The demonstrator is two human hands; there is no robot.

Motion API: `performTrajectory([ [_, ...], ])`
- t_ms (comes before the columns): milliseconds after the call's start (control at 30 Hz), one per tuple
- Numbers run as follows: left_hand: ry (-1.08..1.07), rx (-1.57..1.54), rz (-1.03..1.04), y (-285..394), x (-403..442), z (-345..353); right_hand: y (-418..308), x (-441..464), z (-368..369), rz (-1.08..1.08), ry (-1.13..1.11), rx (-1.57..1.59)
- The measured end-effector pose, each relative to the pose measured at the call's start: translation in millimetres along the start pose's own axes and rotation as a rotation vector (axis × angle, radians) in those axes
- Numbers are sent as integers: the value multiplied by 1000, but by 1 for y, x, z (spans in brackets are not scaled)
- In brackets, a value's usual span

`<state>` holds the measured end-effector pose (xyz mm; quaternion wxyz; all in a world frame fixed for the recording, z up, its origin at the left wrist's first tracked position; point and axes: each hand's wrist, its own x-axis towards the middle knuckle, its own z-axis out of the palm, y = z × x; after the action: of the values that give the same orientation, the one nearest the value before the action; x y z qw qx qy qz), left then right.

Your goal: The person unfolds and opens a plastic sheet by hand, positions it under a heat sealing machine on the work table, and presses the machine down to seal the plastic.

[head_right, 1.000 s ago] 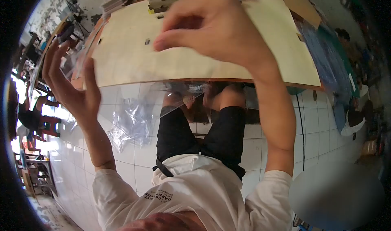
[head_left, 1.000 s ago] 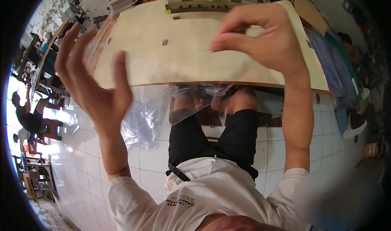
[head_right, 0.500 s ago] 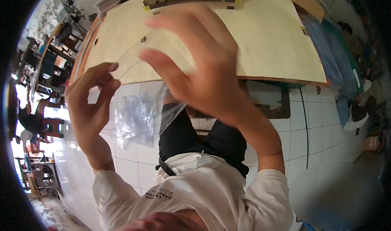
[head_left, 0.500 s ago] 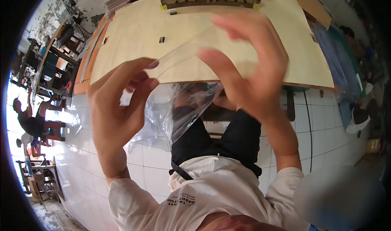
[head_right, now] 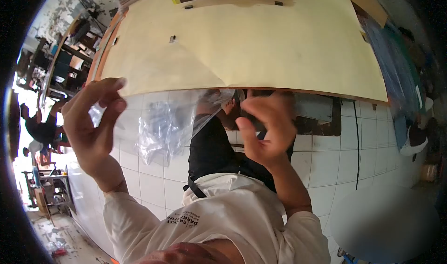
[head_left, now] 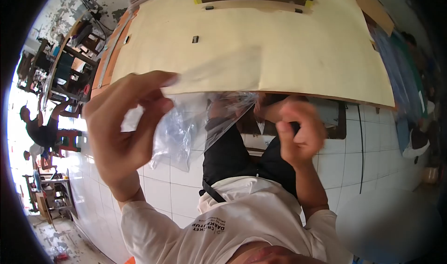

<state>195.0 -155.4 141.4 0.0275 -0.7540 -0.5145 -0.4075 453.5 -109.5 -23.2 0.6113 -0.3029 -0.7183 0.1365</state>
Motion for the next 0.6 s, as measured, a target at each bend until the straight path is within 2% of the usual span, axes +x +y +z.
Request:
performTrajectory([
  [33, -26, -37, 51, 1, 3, 3, -6, 16, -2, -72, 106, -4],
  [67, -118, 42, 2, 12, 6, -1, -11, 38, -3, -146, 211, -5],
  [100, -137, 46, 89, 14, 10, 2, -17, 59, -9, -229, 186, -49],
  [167, -176, 43, 283, 10, 24, 10, -31, 104, -23, -375, -4, -90],
  [200, -196, 35, 393, 5, 29, 16, -43, 127, -30, -337, -196, -36],
  [333, -124, -217, 676, 12, 30, 58, -60, 185, -15, 317, -1087, 306],
  [367, -145, -197, 731, 18, 28, 67, -54, 194, -5, 302, -1096, 302],
  [433, -185, -139, 822, 35, 18, 85, -40, 196, 20, 542, -1370, 288],
  [467, -204, -103, 854, 44, 12, 94, -40, 193, 27, 532, -1379, 277],
  [533, -276, -154, 916, 56, 5, 107, -44, 187, 41, 1008, -1473, 377],
  [567, -265, -154, 911, 62, 0, 114, -51, 183, 48, 1159, -1429, 364],
  [600, -295, -147, 938, 67, -4, 120, -57, 180, 52, 1159, -1436, 355],
])
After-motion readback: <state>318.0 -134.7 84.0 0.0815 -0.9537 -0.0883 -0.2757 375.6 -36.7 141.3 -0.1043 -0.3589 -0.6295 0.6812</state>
